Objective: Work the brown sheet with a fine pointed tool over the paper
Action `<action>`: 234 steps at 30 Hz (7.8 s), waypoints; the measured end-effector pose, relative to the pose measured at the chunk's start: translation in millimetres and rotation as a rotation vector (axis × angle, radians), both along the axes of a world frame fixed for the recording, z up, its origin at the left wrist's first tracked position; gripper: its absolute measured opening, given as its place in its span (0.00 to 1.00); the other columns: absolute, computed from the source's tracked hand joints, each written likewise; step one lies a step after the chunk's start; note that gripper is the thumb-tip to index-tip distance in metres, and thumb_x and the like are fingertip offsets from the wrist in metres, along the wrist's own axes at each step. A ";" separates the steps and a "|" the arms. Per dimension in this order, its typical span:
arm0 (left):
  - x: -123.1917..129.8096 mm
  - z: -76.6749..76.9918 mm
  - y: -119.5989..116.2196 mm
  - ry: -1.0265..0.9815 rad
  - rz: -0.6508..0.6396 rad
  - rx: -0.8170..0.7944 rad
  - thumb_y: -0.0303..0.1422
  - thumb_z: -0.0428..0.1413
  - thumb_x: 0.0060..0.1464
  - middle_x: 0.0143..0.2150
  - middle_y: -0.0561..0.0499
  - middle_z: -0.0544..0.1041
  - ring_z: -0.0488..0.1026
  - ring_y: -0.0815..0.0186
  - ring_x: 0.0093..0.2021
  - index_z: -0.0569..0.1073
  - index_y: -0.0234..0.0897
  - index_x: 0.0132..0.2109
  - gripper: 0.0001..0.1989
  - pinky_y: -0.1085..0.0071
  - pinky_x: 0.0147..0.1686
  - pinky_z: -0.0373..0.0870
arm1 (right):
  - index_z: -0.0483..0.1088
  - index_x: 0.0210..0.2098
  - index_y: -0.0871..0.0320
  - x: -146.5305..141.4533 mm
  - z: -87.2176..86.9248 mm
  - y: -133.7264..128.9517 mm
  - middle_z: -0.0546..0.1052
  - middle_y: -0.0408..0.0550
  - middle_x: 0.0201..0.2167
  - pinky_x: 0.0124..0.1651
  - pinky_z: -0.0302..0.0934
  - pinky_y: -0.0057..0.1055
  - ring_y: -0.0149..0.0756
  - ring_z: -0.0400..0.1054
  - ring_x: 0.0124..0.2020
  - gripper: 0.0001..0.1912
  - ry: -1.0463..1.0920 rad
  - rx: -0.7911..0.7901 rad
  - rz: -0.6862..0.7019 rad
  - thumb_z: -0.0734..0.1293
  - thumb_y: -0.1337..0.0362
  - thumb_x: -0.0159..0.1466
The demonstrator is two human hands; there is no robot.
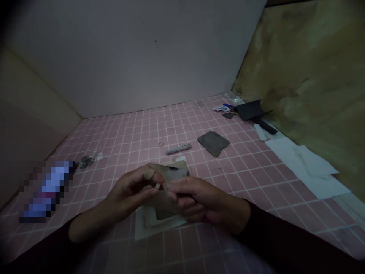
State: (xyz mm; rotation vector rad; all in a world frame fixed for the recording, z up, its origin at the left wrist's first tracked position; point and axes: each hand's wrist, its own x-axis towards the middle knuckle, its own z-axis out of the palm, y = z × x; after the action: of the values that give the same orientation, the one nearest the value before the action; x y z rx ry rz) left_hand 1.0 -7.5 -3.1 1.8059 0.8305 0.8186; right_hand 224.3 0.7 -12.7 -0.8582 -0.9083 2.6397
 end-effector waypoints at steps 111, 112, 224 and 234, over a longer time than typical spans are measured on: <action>0.9 0.6 -0.1 -0.014 0.037 -0.073 0.32 0.58 0.60 0.36 0.49 0.74 0.71 0.67 0.36 0.74 0.35 0.42 0.05 0.71 0.37 0.69 | 0.61 0.28 0.55 -0.6 2.0 -1.6 0.50 0.29 0.12 0.12 0.35 0.21 0.23 0.36 0.11 0.15 -0.058 0.196 0.019 0.57 0.56 0.69; 0.6 1.5 0.0 -0.004 0.020 -0.018 0.31 0.57 0.61 0.37 0.49 0.74 0.71 0.66 0.38 0.73 0.35 0.41 0.04 0.70 0.38 0.69 | 0.61 0.29 0.55 1.1 2.1 0.8 0.50 0.29 0.12 0.12 0.33 0.20 0.22 0.33 0.11 0.13 -0.003 0.054 0.049 0.58 0.56 0.68; -2.3 -0.1 -2.3 -0.035 -0.020 -0.013 0.32 0.58 0.60 0.40 0.48 0.76 0.73 0.64 0.41 0.74 0.37 0.43 0.05 0.68 0.42 0.71 | 0.62 0.27 0.56 1.6 -0.2 -2.3 0.49 0.28 0.10 0.12 0.35 0.20 0.22 0.35 0.10 0.16 0.046 0.116 0.084 0.61 0.54 0.68; 2.7 -9.1 -2.4 -0.112 0.125 -0.287 0.36 0.62 0.56 0.34 0.51 0.74 0.71 0.69 0.33 0.74 0.34 0.41 0.10 0.74 0.33 0.68 | 0.64 0.34 0.57 -6.9 -7.8 -15.3 0.66 0.41 0.26 0.29 0.50 0.29 0.29 0.58 0.24 0.09 -0.449 1.481 -0.080 0.56 0.67 0.70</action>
State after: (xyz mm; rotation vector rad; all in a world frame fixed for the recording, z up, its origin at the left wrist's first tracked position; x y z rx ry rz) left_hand 3.7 -9.9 -12.2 1.4561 0.9435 0.8263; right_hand 217.4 -14.7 -20.5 -0.8965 -2.2756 1.0162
